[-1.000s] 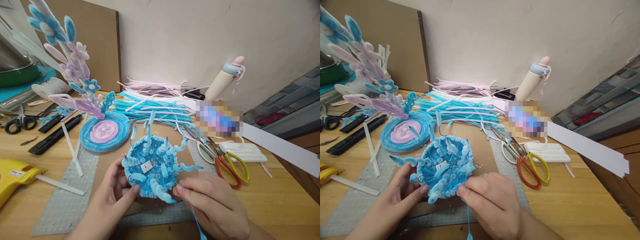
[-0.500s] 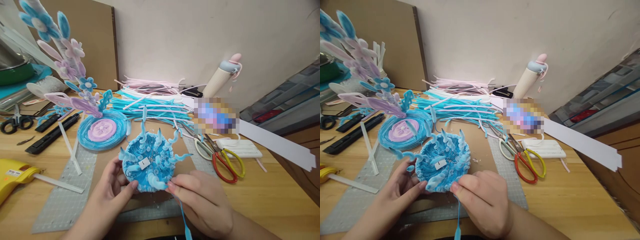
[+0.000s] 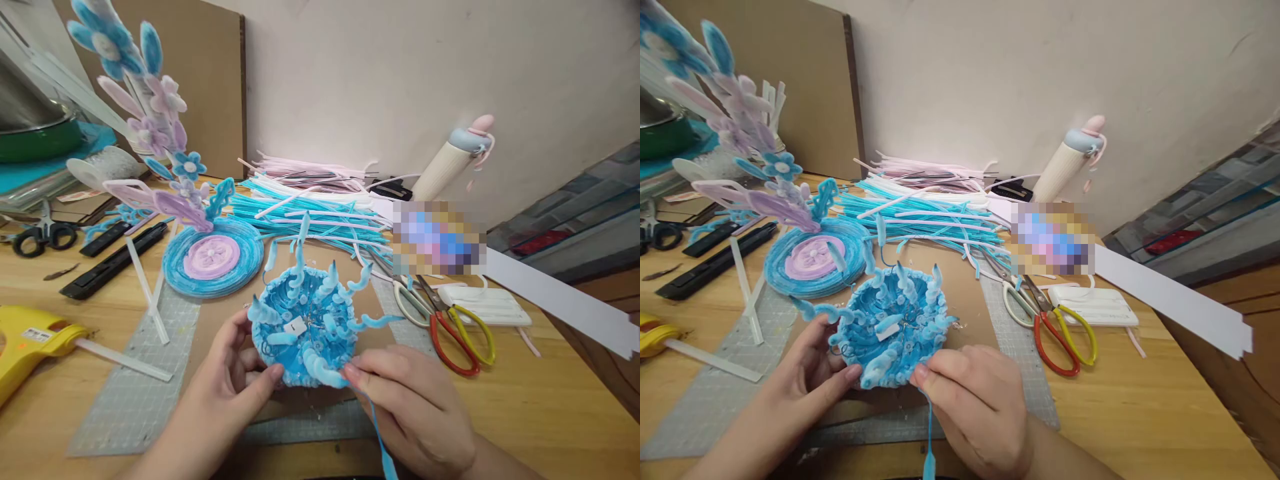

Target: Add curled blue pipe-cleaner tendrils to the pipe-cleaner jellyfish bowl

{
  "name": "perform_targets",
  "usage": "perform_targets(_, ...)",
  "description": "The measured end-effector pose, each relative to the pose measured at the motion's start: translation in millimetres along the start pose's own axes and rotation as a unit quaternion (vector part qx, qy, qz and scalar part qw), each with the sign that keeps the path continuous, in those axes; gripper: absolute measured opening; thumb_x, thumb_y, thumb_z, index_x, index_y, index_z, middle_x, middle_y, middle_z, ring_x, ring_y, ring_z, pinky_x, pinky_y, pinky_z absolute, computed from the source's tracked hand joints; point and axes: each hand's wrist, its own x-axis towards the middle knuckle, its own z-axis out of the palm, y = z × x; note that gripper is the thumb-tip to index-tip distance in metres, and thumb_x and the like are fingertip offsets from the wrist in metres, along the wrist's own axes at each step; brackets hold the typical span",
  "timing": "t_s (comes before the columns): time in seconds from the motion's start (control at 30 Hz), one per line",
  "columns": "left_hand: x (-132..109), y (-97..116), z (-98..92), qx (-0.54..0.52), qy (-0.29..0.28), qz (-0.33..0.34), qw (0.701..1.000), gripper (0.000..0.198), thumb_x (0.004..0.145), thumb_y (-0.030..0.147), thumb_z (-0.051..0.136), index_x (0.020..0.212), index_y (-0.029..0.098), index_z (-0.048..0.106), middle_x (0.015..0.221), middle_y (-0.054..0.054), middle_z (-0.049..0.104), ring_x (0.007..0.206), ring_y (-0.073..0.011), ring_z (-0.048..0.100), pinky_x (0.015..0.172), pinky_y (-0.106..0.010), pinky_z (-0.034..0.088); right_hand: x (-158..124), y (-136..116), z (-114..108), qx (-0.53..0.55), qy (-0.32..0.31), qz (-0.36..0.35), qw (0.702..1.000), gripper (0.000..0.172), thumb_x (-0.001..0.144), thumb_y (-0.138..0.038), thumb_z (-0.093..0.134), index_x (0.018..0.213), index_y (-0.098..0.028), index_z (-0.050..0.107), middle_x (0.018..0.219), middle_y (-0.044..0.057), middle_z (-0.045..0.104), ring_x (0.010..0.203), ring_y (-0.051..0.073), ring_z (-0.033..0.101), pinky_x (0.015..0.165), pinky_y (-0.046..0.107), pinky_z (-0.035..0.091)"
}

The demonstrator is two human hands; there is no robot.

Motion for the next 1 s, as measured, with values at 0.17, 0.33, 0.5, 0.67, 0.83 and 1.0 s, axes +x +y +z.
perform_targets(0.17, 1.3, 0.6, 2.8, -0.01, -0.003, 0.006, 1.0, 0.051, 0.076, 0.031, 0.076, 0.115, 0.029, 0.043, 0.11, -0.001, 0.06, 0.076, -0.0112, 0.065, 0.066, -0.023, 0.059, -1.0, -1.0, -1.8, 0.013, 0.023, 0.006, 1.0, 0.013, 0.088, -0.004, 0.059, 0.091, -0.012, 0.07, 0.08, 0.006, 0.073, 0.073, 0.013, 0.069, 0.063, 0.024, 0.054)
perform_targets(0.33, 0.2, 2.2, 3.6, -0.006, -0.009, 0.015, 1.0, 0.051, 0.076, 0.03, 0.077, 0.114, 0.028, 0.043, 0.108, 0.0, 0.059, 0.077, -0.0108, 0.066, 0.064, -0.02, 0.058, -2.2, 2.3, 3.5, 0.01, 0.007, 0.026, 1.0, 0.014, 0.089, -0.007, 0.059, 0.089, -0.013, 0.071, 0.08, 0.006, 0.073, 0.069, 0.014, 0.068, 0.06, 0.026, 0.053)
perform_targets(0.5, -0.4, 1.5, 3.6, -0.008, -0.01, 0.015, 1.0, 0.053, 0.076, 0.033, 0.077, 0.115, 0.03, 0.041, 0.112, 0.0, 0.056, 0.078, -0.0098, 0.066, 0.064, -0.018, 0.058, -5.4, 2.5, 6.2, 0.011, -0.004, 0.039, 0.999, 0.015, 0.087, -0.005, 0.06, 0.089, -0.014, 0.072, 0.079, 0.006, 0.074, 0.069, 0.014, 0.068, 0.059, 0.026, 0.053)
perform_targets(0.67, 1.0, 2.2, 4.9, -0.008, -0.009, 0.018, 1.0, 0.053, 0.076, 0.033, 0.077, 0.116, 0.03, 0.042, 0.114, 0.001, 0.054, 0.077, -0.0085, 0.065, 0.064, -0.018, 0.057, -8.5, 2.9, 7.1, 0.011, -0.002, 0.041, 0.999, 0.015, 0.085, -0.004, 0.061, 0.09, -0.014, 0.071, 0.081, 0.006, 0.073, 0.07, 0.014, 0.068, 0.06, 0.026, 0.052)
perform_targets(0.83, -0.4, 2.4, 3.6, -0.004, -0.014, 0.021, 1.0, 0.051, 0.077, 0.032, 0.076, 0.116, 0.031, 0.043, 0.111, 0.001, 0.055, 0.076, -0.0084, 0.065, 0.065, -0.018, 0.057, -10.1, 3.4, 6.7, 0.008, 0.003, 0.04, 0.999, 0.016, 0.083, -0.003, 0.063, 0.09, -0.014, 0.071, 0.081, 0.006, 0.072, 0.07, 0.015, 0.067, 0.061, 0.027, 0.052)
perform_targets(1.0, -0.8, 1.8, 1.3, 0.005, -0.015, 0.008, 1.0, 0.05, 0.079, 0.031, 0.074, 0.117, 0.032, 0.043, 0.111, 0.002, 0.054, 0.078, -0.0084, 0.064, 0.066, -0.018, 0.057, -10.1, 3.6, 6.1, 0.0, 0.006, 0.034, 0.999, 0.017, 0.083, -0.002, 0.063, 0.093, -0.014, 0.071, 0.082, 0.006, 0.073, 0.069, 0.015, 0.066, 0.06, 0.028, 0.051)
